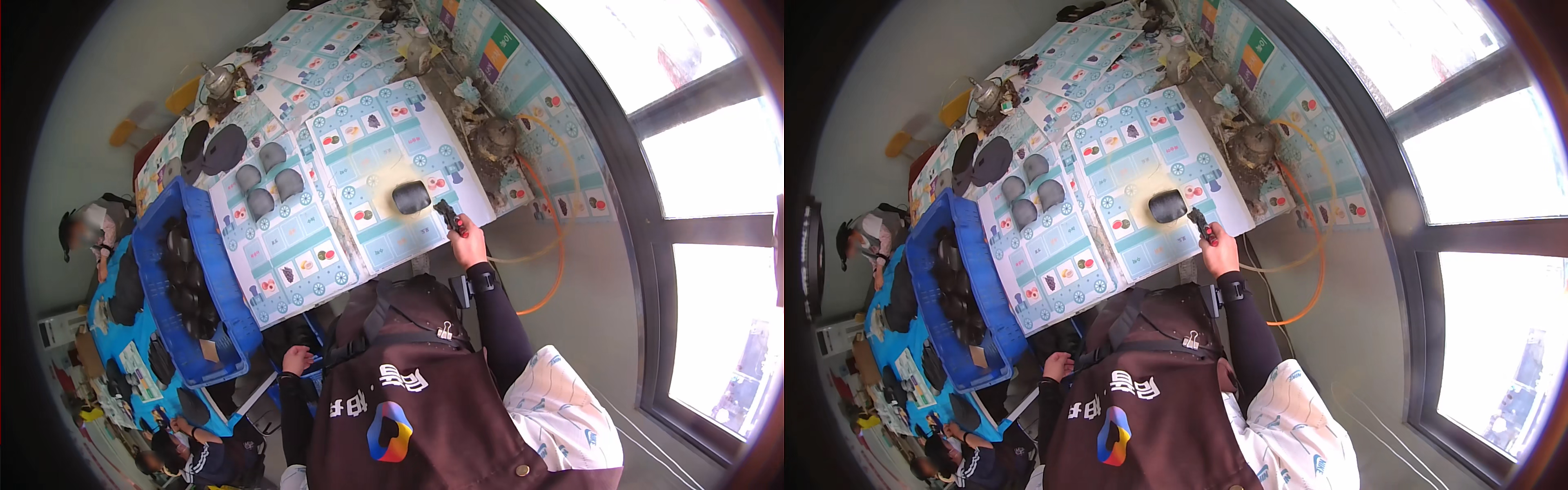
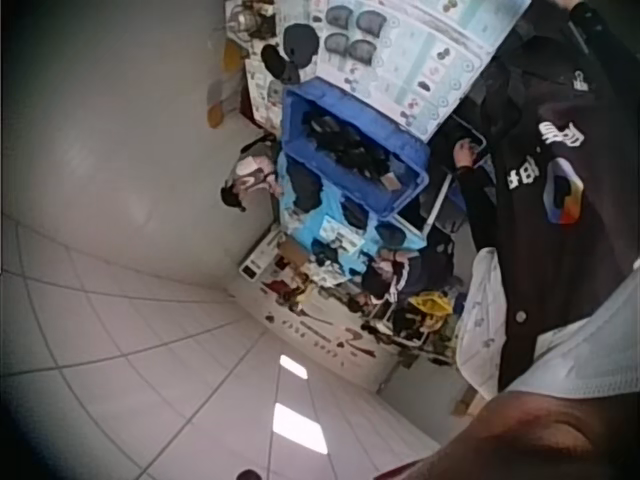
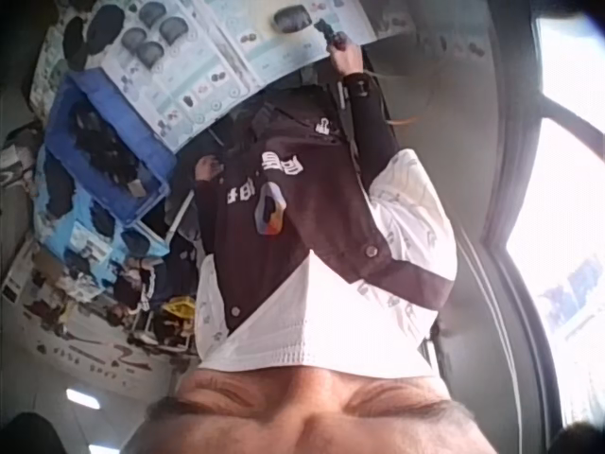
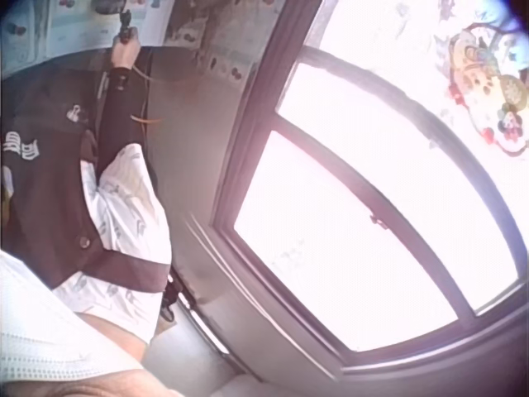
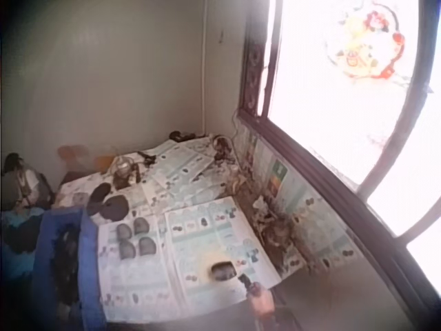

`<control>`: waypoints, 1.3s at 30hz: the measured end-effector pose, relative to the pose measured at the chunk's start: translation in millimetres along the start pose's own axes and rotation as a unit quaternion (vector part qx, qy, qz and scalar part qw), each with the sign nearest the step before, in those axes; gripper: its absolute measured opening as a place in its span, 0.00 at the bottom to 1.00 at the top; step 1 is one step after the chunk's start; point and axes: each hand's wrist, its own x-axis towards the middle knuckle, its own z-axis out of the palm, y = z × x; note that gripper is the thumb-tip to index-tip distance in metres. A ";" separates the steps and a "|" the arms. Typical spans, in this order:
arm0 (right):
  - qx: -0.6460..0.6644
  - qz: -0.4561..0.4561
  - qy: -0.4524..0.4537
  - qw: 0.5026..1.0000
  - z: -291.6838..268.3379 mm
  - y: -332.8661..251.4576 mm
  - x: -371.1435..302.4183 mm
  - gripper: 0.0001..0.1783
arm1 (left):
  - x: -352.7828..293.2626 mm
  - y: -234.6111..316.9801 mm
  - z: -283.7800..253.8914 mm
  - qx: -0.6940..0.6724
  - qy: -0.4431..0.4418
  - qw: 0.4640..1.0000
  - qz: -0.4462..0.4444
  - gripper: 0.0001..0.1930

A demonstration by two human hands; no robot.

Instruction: The recorder uses a specialized spray tool to apply adhesive to small black shoe components laid out on a template.

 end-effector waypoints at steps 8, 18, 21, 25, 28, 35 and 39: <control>0.022 0.029 -0.060 0.998 15.9 14.9 -8.2 0.18 | 20.6 63.6 12.8 0.063 -0.008 0.994 0.093 0.12; 0.039 0.062 -0.115 0.991 10.7 -27.8 11.4 0.13 | 117.1 138.3 25.9 0.235 0.148 0.934 0.225 0.18; 0.032 0.059 -0.087 0.994 3.8 -41.4 44.4 0.13 | 123.0 151.3 37.2 0.274 0.183 0.917 0.223 0.25; -0.008 0.132 -0.173 0.976 -3.2 -97.5 90.6 0.14 | 113.8 200.1 55.3 0.337 0.192 0.916 0.099 0.39; -0.069 0.153 -0.262 0.950 3.7 -130.2 124.5 0.18 | 111.2 226.4 54.8 0.265 0.105 0.958 0.047 0.46; -0.194 0.137 -0.356 0.904 26.4 -141.2 177.9 0.18 | 123.4 197.1 59.5 0.337 0.227 0.913 0.048 0.30; -0.174 0.149 -0.427 0.875 43.5 -144.3 193.6 0.12 | 123.9 202.9 62.0 0.322 0.218 0.920 0.044 0.29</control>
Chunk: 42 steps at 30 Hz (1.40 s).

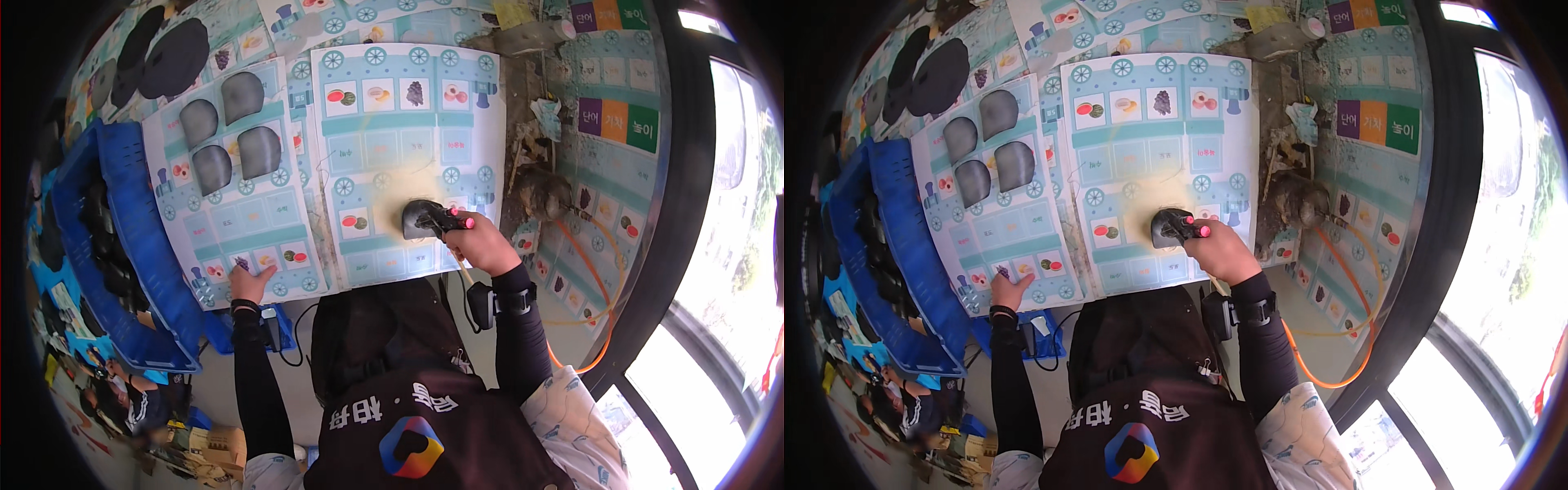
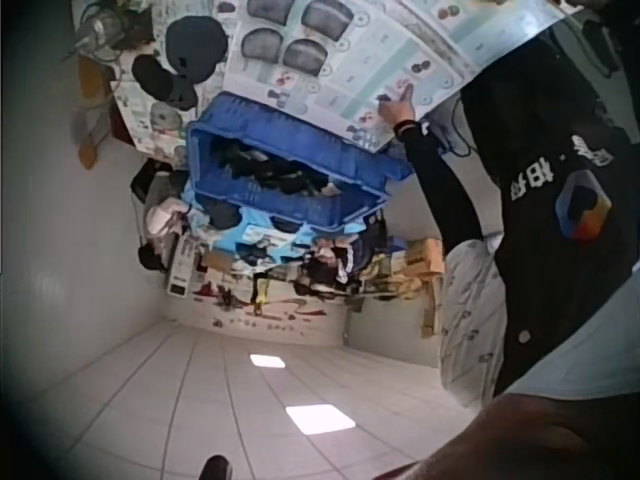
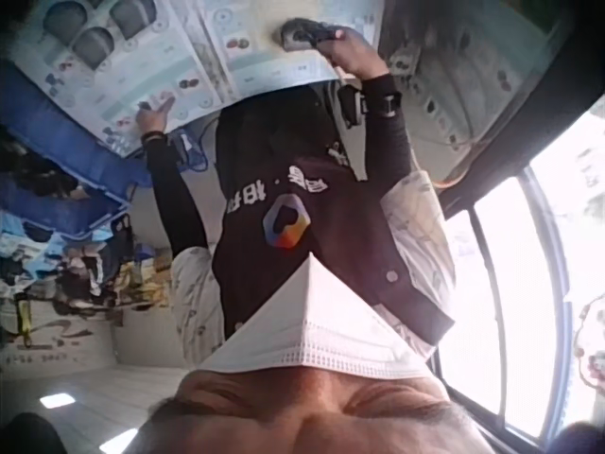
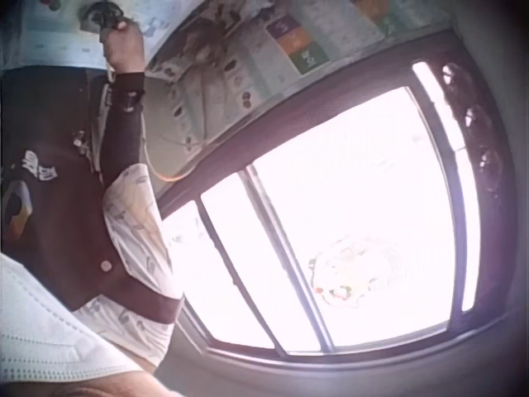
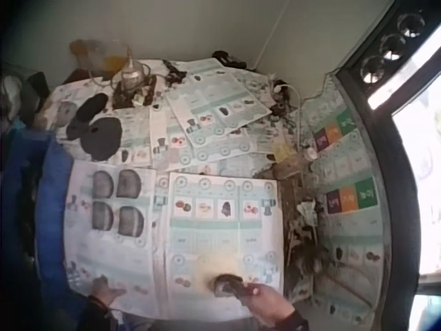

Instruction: The recorder uses a specialized spray tool to apply adhesive to small black shoe components laid out on a template.

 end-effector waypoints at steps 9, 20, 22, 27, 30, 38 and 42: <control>-0.006 0.052 0.074 0.996 -16.5 3.5 6.4 0.12 | -3.6 7.1 -7.5 -0.012 -0.045 0.999 -0.026 0.43; 0.027 0.083 0.092 0.992 -17.9 7.2 10.5 0.16 | -4.6 4.0 -1.3 -0.003 0.010 1.000 0.015 0.27; 0.016 0.091 0.125 0.988 -20.4 8.5 1.0 0.15 | -4.5 4.7 -0.9 0.010 0.010 1.000 0.003 0.27; 0.042 0.059 0.090 0.993 -14.2 22.2 -6.4 0.16 | 0.3 -2.6 2.2 0.017 -0.006 1.000 -0.003 0.26; -0.011 -0.012 0.197 0.980 -9.2 35.2 -6.8 0.15 | 2.2 -4.1 2.9 0.020 -0.022 0.999 -0.011 0.26; 0.058 0.060 0.136 0.987 -11.9 30.3 -27.8 0.18 | 6.0 -1.4 -5.4 -0.081 -0.079 0.994 0.007 0.35; 0.033 0.047 0.147 0.987 -4.0 42.1 -34.2 0.18 | 4.3 -1.0 -3.3 -0.058 -0.058 0.996 0.017 0.32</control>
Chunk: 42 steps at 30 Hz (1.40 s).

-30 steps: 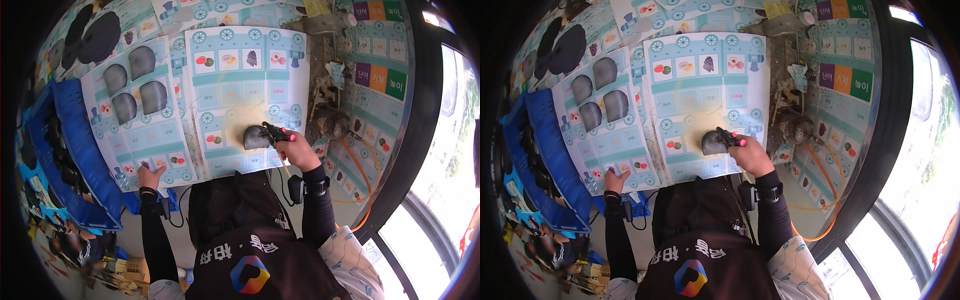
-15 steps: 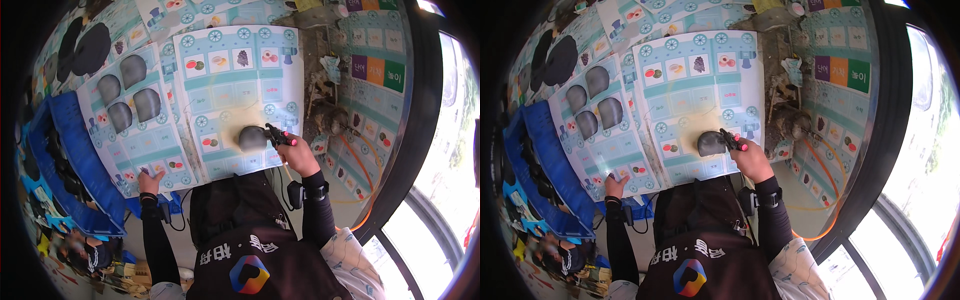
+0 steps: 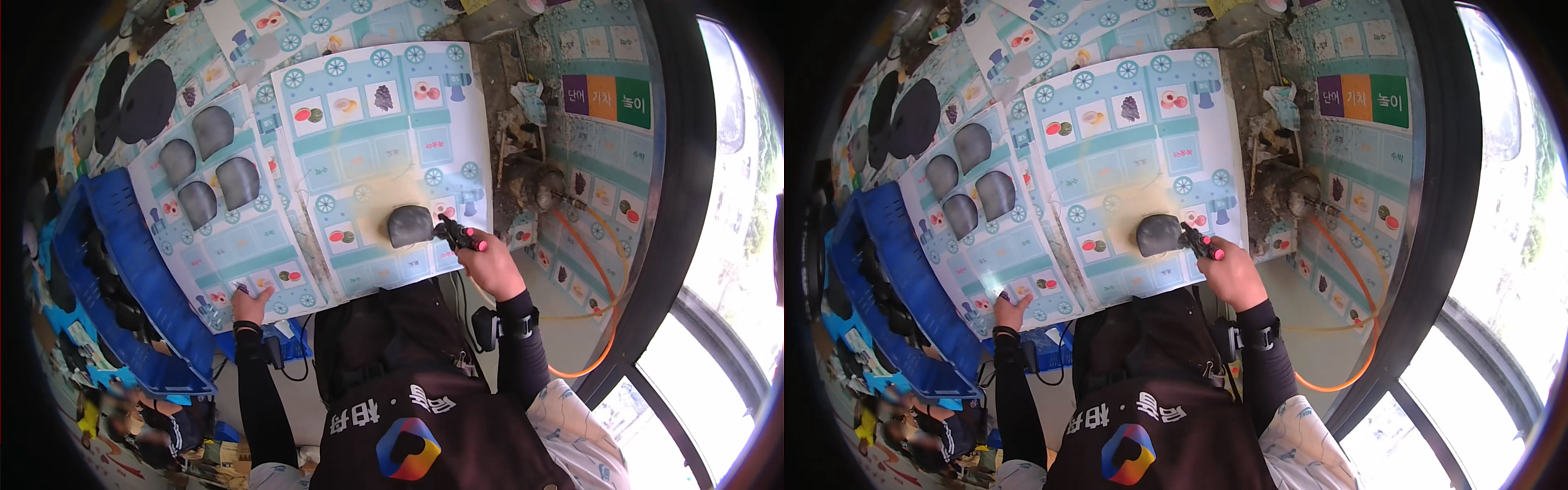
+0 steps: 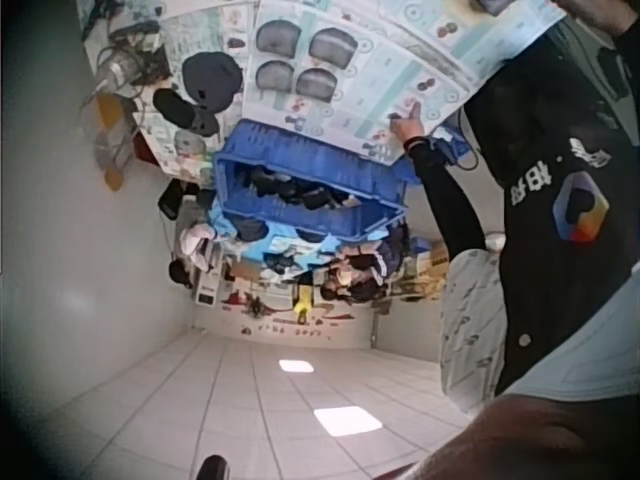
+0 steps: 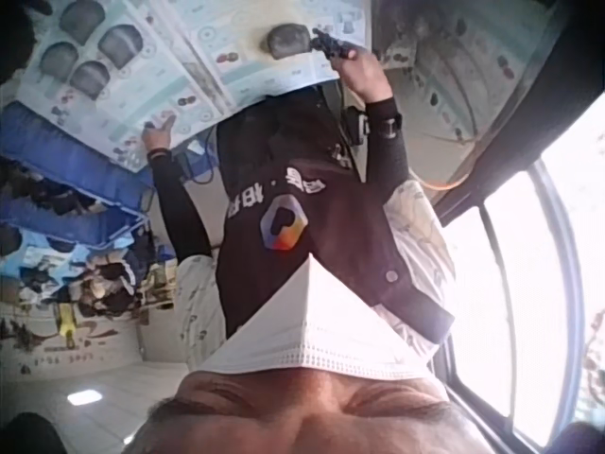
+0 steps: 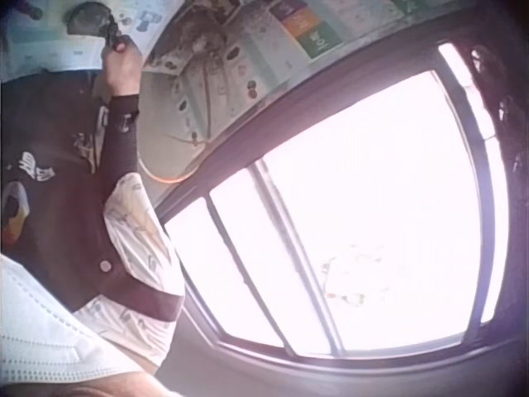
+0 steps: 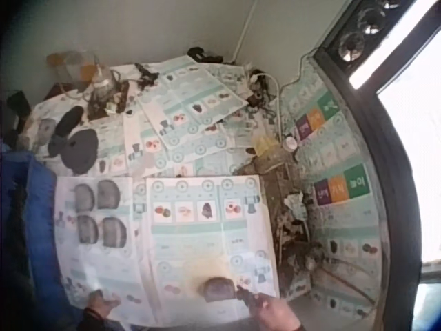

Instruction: The recorder uses a specialized spray tool to apply adhesive to small black shoe components laid out on a template.

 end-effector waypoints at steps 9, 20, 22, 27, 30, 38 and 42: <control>0.096 -0.076 0.023 0.992 40.3 15.9 -4.4 0.12 | -9.3 -9.2 -5.2 0.004 0.014 1.000 0.003 0.34; -0.004 -0.232 0.056 0.971 61.1 24.9 -41.1 0.14 | -29.3 85.6 31.5 -0.073 -0.076 0.983 0.152 0.29; 0.014 -0.152 0.154 0.976 83.9 13.8 -50.4 0.14 | -34.7 105.8 39.0 -0.081 -0.100 0.977 0.172 0.28; 0.041 -0.198 0.182 0.962 51.2 61.8 -96.4 0.14 | -48.7 210.2 69.7 -0.035 -0.178 0.945 0.273 0.26; 0.122 -0.119 0.237 0.956 56.7 77.4 -106.1 0.13 | -50.0 215.8 85.2 -0.027 -0.209 0.939 0.271 0.25; 0.139 -0.192 0.162 0.958 101.2 61.2 -84.2 0.15 | -8.3 155.5 64.2 -0.047 -0.198 0.964 0.174 0.23; 0.237 -0.156 0.154 0.946 98.7 70.2 -94.3 0.14 | 10.6 47.9 10.3 -0.133 -0.133 0.979 0.077 0.21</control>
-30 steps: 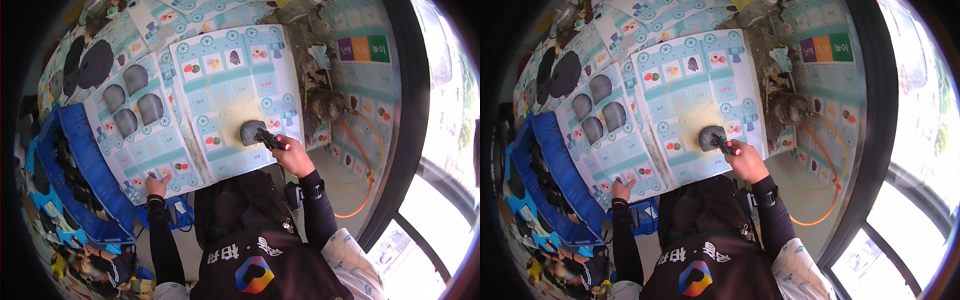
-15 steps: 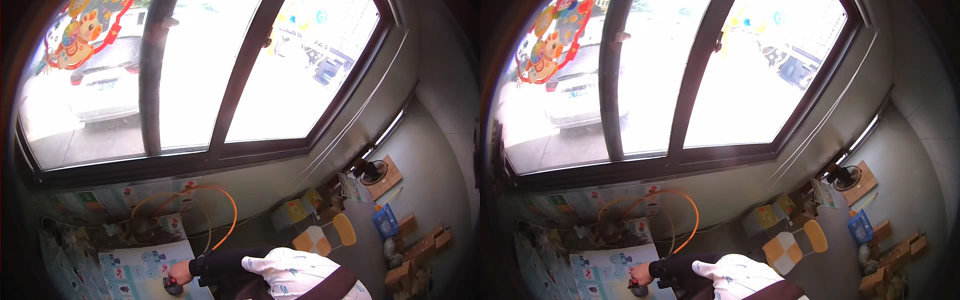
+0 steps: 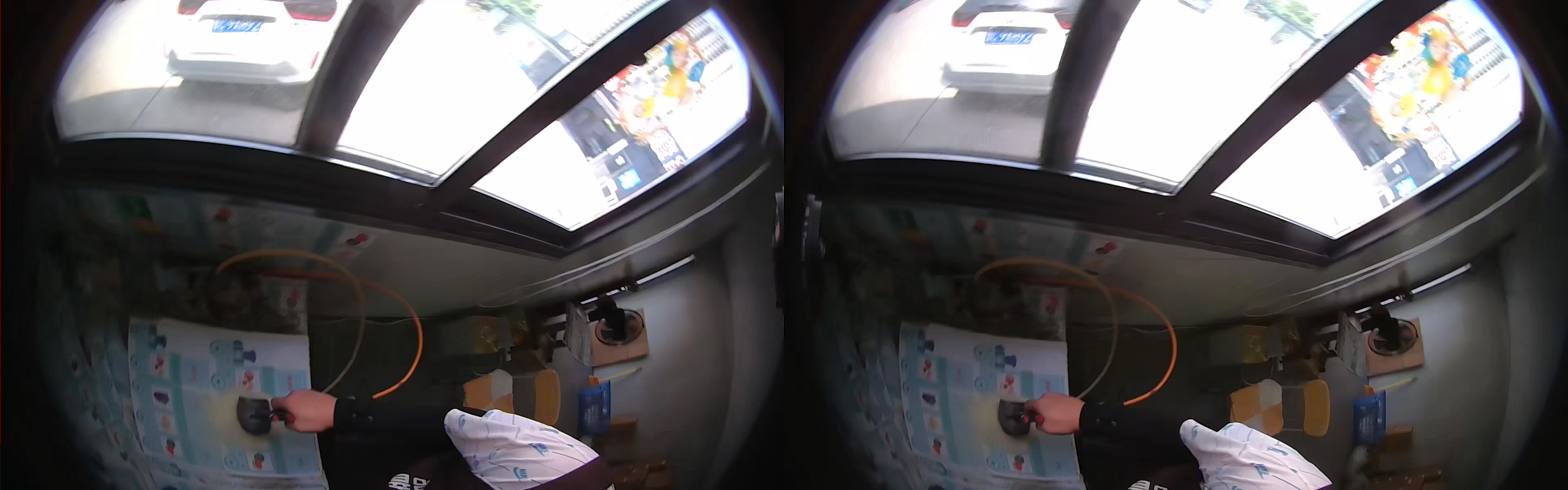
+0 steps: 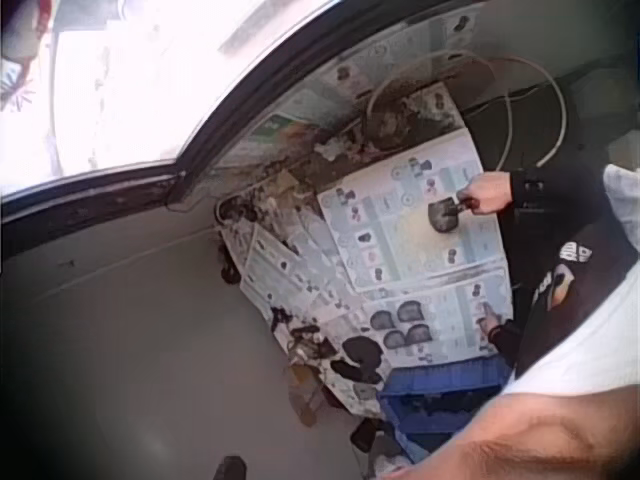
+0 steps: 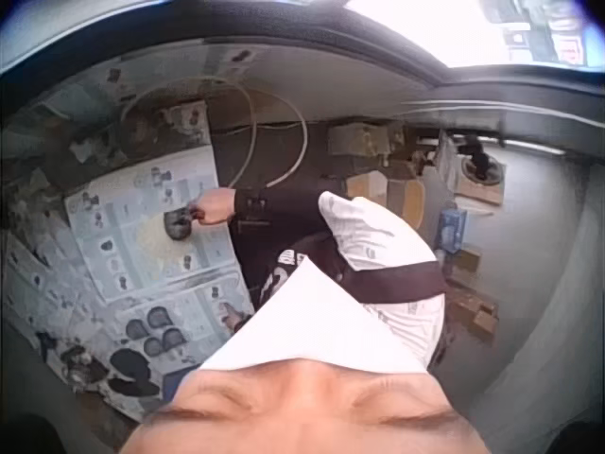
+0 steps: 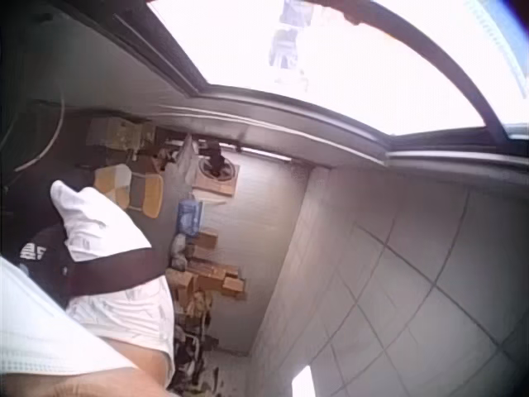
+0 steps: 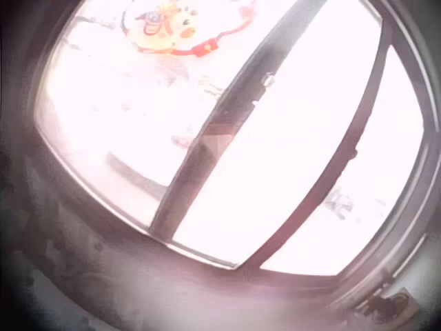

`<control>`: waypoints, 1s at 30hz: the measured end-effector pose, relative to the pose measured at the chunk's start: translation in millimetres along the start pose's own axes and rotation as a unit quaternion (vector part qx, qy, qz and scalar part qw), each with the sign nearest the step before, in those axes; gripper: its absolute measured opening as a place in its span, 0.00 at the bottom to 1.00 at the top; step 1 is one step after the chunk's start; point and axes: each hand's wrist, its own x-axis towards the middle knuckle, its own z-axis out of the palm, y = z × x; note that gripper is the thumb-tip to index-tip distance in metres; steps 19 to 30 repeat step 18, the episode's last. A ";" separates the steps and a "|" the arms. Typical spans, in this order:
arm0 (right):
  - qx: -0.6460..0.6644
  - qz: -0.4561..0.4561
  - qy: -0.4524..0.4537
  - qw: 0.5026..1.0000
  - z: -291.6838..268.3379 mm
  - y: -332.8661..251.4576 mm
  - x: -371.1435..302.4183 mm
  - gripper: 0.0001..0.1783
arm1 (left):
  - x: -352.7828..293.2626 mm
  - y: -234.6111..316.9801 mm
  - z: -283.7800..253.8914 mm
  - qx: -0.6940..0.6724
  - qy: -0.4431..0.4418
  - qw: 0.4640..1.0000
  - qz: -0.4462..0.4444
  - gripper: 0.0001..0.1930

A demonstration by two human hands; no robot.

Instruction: The recorder uses a specialized spray tool to apply adhesive to small black shoe components laid out on a template.

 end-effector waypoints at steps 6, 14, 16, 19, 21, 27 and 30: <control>-0.076 0.004 0.036 0.996 -28.8 -8.6 -3.9 0.15 | 3.5 -63.1 -28.0 0.198 0.066 0.968 -0.138 0.39; -0.084 -0.001 0.021 0.996 -10.9 8.3 18.9 0.16 | -33.3 -59.4 -18.7 0.215 0.135 0.965 -0.065 0.31; -0.131 -0.014 0.040 0.990 -18.7 6.8 16.3 0.16 | -38.2 -74.7 -15.6 0.148 0.122 0.981 -0.012 0.28; -0.191 -0.004 -0.034 0.981 -15.5 4.0 10.5 0.19 | -47.5 -124.0 -13.0 0.062 0.076 0.994 -0.047 0.26; -0.191 -0.004 -0.034 0.981 -15.5 4.0 10.5 0.19 | -47.5 -124.0 -13.0 0.062 0.076 0.994 -0.047 0.26; -0.191 -0.004 -0.034 0.981 -15.5 4.0 10.5 0.19 | -47.5 -124.0 -13.0 0.062 0.076 0.994 -0.047 0.26; -0.191 -0.004 -0.034 0.981 -15.5 4.0 10.5 0.19 | -47.5 -124.0 -13.0 0.062 0.076 0.994 -0.047 0.26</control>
